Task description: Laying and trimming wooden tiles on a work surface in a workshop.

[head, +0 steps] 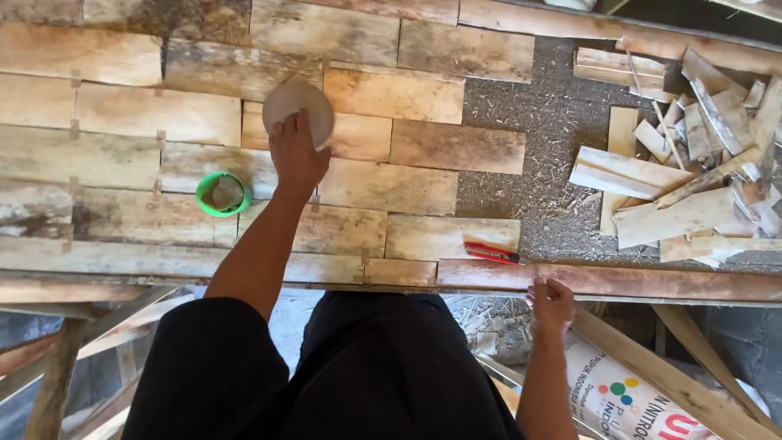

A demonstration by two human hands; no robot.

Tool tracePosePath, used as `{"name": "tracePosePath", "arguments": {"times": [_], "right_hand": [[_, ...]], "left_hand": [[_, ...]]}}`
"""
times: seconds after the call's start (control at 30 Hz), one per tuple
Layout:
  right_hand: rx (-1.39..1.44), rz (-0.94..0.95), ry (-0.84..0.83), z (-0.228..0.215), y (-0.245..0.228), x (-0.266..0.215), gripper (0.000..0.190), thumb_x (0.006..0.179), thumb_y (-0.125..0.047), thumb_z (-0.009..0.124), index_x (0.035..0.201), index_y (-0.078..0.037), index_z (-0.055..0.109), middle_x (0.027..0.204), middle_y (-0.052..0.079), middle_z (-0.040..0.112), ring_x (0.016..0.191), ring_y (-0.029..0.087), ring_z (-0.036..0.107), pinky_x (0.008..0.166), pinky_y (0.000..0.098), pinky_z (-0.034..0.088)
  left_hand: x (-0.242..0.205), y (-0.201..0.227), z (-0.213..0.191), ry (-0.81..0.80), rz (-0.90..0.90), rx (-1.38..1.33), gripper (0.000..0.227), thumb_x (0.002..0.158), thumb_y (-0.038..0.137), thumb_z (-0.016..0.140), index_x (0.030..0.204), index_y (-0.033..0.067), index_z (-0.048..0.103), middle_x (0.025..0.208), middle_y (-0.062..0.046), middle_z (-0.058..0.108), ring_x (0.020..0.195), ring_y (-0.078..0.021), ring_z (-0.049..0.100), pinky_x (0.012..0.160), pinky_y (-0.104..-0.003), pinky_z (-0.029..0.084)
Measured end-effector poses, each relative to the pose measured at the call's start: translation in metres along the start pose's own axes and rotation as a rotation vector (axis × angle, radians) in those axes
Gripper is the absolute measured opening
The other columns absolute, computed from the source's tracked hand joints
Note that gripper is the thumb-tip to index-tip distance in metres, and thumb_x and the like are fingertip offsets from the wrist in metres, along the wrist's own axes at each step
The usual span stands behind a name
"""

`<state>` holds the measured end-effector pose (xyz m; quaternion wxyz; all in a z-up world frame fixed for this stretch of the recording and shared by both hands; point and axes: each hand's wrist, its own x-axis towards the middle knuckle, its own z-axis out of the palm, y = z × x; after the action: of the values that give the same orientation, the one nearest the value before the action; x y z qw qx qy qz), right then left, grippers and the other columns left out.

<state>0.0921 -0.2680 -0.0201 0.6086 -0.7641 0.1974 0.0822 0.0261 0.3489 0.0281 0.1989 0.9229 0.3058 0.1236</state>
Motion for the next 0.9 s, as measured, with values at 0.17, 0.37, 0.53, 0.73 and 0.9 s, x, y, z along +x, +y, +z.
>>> {"name": "tracePosePath", "arguments": {"times": [0.17,0.37,0.53,0.73,0.9], "right_hand": [[-0.777,-0.314,0.060,0.067,-0.061,-0.067,0.037,0.091,-0.015,0.080,0.120,0.001,0.063,0.112,0.018,0.070,0.090,0.028,0.070,0.075,0.0378,0.057],[-1.071,-0.885,-0.233,0.117,-0.099,-0.055,0.042,0.081,-0.013,0.076,0.122,-0.008,0.067,0.120,0.015,0.067,0.107,0.039,0.064,0.091,0.0491,0.053],[-1.257,-0.799,-0.483,0.131,-0.098,-0.030,0.039,0.080,-0.014,0.076,0.118,-0.013,0.068,0.112,0.011,0.068,0.101,0.036,0.066,0.086,0.0489,0.054],[-1.473,-0.731,-0.574,0.141,-0.113,-0.028,0.036,0.081,-0.025,0.073,0.115,-0.014,0.066,0.110,0.010,0.069,0.095,0.034,0.070,0.081,0.0479,0.057],[-1.708,-0.680,-0.675,0.142,-0.102,-0.020,0.030,0.101,-0.021,0.057,0.129,-0.013,0.054,0.119,0.010,0.065,0.097,0.028,0.071,0.086,0.0455,0.055]], "left_hand": [[-0.013,-0.003,-0.003,-0.004,0.035,-0.027,0.084,0.071,0.022,0.090,0.141,0.0019,0.050,0.138,-0.021,0.056,0.120,-0.0421,0.051,0.096,-0.057,0.043],[0.004,-0.010,0.007,0.071,0.012,-0.056,0.067,0.077,0.012,0.084,0.137,0.0038,0.055,0.136,-0.018,0.058,0.123,-0.0408,0.051,0.102,-0.057,0.043],[0.048,-0.026,0.025,0.140,-0.024,-0.013,0.044,0.084,0.010,0.078,0.125,0.0063,0.064,0.134,-0.016,0.058,0.129,-0.0391,0.050,0.108,-0.054,0.042],[0.092,-0.051,0.056,0.198,0.035,-0.067,0.027,0.084,0.013,0.071,0.111,0.0077,0.072,0.134,-0.022,0.055,0.126,-0.0434,0.047,0.102,-0.055,0.040],[0.117,-0.074,0.087,-0.029,0.020,0.014,0.014,0.095,0.014,0.063,0.101,0.0049,0.073,0.126,-0.014,0.061,0.121,-0.0359,0.052,0.103,-0.048,0.043]]}}
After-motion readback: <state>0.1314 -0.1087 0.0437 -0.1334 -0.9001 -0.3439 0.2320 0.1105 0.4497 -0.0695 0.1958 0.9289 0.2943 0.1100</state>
